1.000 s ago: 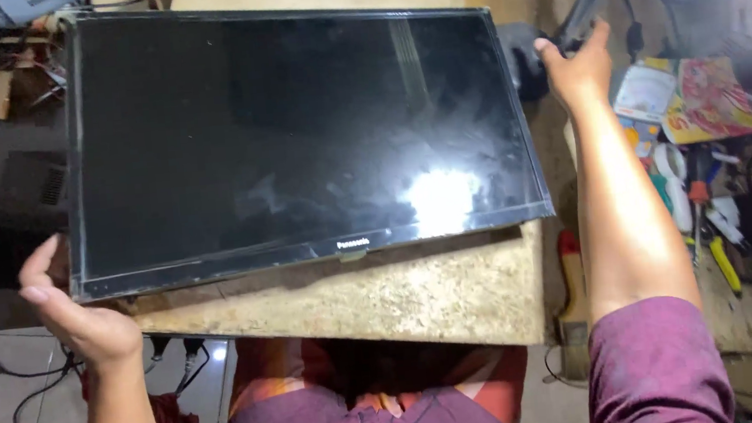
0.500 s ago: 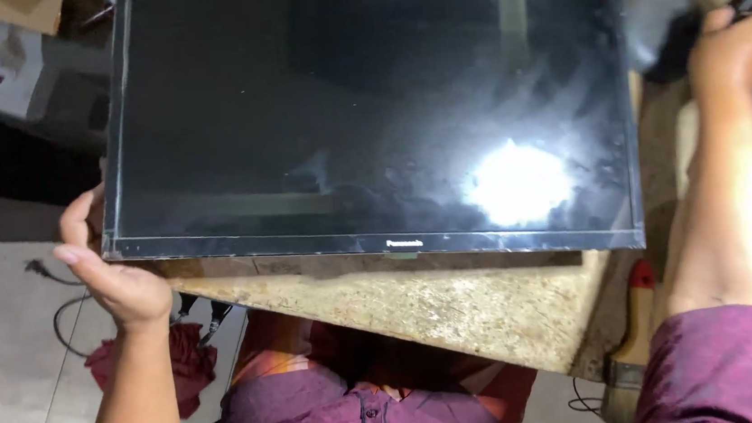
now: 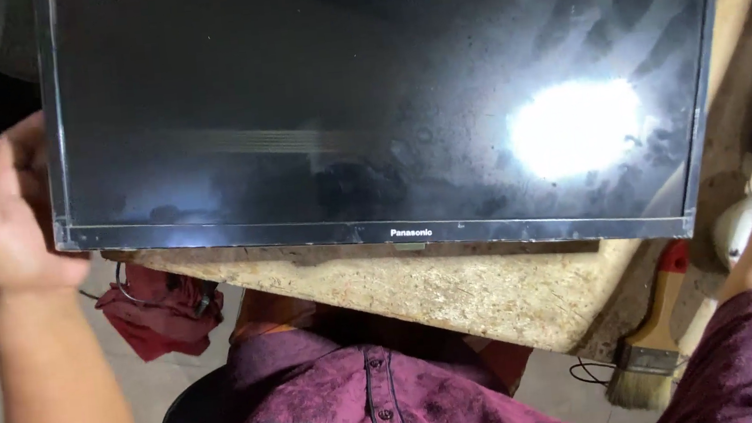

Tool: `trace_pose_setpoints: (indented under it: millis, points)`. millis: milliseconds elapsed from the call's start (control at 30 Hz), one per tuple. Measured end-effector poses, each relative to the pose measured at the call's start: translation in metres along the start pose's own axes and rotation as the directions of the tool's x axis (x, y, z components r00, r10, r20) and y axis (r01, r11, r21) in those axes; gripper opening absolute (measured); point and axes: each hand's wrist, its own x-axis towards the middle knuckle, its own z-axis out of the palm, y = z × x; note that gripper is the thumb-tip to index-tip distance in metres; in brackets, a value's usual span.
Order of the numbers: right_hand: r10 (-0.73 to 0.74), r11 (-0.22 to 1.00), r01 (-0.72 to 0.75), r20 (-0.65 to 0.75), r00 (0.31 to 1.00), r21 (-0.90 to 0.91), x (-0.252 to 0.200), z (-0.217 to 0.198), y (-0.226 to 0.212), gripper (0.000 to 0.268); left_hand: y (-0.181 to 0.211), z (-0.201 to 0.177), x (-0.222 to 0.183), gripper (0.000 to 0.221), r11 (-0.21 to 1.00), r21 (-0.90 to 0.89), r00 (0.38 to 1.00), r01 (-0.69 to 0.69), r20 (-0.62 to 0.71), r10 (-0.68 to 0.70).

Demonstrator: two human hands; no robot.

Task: Repairing a television by unscrewing the back panel, removing the casing, and cleaning internal components with a brush.

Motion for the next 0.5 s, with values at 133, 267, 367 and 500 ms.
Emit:
trace_pose_setpoints:
  millis: [133, 267, 367, 500]
  points:
    - [0.086, 0.95, -0.122, 0.133, 0.987, 0.287, 0.043, -0.023, -0.036, 0.038, 0.029, 0.01, 0.034, 0.07, 0.955, 0.297, 0.986, -0.029, 0.165, -0.021]
    - [-0.034, 0.905, -0.003, 0.079, 0.996, 0.425, 0.014, -0.081, -0.111, 0.044, 0.043, 0.022, 0.073, 0.074, 0.947, 0.319, 0.949, 0.036, 0.287, -0.132]
    - [-0.029, 0.919, -0.049, 0.19, 0.981, 0.392, -0.1, -0.134, -0.263, 0.071, 0.044, 0.018, 0.079, 0.078, 0.958, 0.286, 0.933, 0.0, 0.344, -0.103]
    - [0.202, 0.886, -0.368, 0.481, 0.853, 0.282, -0.161, -0.17, -0.381, 0.101, 0.044, 0.031, 0.072, 0.072, 0.957, 0.241, 0.934, -0.163, 0.351, 0.071]
